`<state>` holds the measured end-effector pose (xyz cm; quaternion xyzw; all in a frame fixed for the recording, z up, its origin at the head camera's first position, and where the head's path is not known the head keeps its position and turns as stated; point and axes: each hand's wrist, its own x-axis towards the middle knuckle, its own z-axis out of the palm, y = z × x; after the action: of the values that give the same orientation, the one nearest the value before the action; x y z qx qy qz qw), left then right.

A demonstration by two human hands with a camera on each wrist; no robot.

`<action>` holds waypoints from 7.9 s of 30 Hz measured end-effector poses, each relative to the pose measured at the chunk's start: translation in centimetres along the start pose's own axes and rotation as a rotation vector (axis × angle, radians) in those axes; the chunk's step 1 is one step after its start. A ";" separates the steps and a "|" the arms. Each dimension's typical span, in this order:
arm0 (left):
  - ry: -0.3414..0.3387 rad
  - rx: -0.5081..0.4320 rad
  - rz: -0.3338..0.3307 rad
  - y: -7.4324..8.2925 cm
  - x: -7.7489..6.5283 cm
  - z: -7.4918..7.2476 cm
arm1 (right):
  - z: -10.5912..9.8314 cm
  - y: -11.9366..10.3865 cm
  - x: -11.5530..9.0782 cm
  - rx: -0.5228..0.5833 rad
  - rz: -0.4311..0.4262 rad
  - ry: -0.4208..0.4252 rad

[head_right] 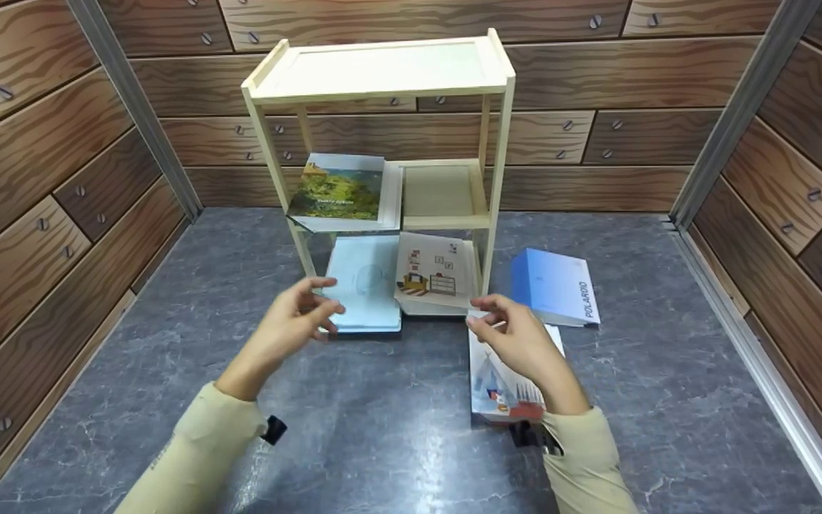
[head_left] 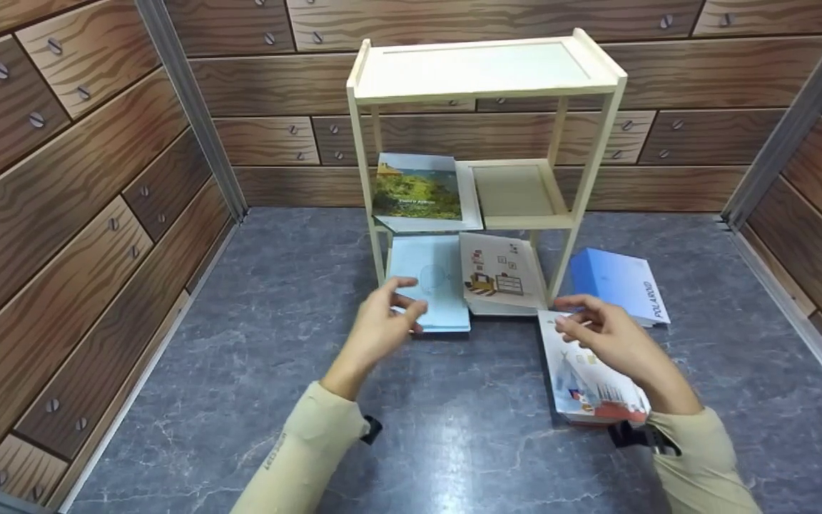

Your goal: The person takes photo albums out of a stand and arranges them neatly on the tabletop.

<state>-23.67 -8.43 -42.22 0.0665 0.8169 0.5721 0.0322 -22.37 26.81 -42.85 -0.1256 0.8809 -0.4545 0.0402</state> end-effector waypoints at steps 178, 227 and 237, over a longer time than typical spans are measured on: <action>0.166 -0.209 0.046 4.0 3.3 -4.0 | 3.6 -7.7 8.9 0.256 -0.071 0.091; -0.118 -0.207 0.152 -3.9 -6.1 1.1 | 7.2 -1.4 -1.5 0.199 -0.124 0.125; -0.225 -0.270 0.146 -5.6 -5.8 2.6 | 5.6 0.9 -2.7 0.167 -0.185 0.024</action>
<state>-18.03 -8.75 -48.50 0.1841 0.7168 0.6664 0.0906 -18.88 23.52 -46.96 -0.1972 0.8251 -0.5294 -0.0021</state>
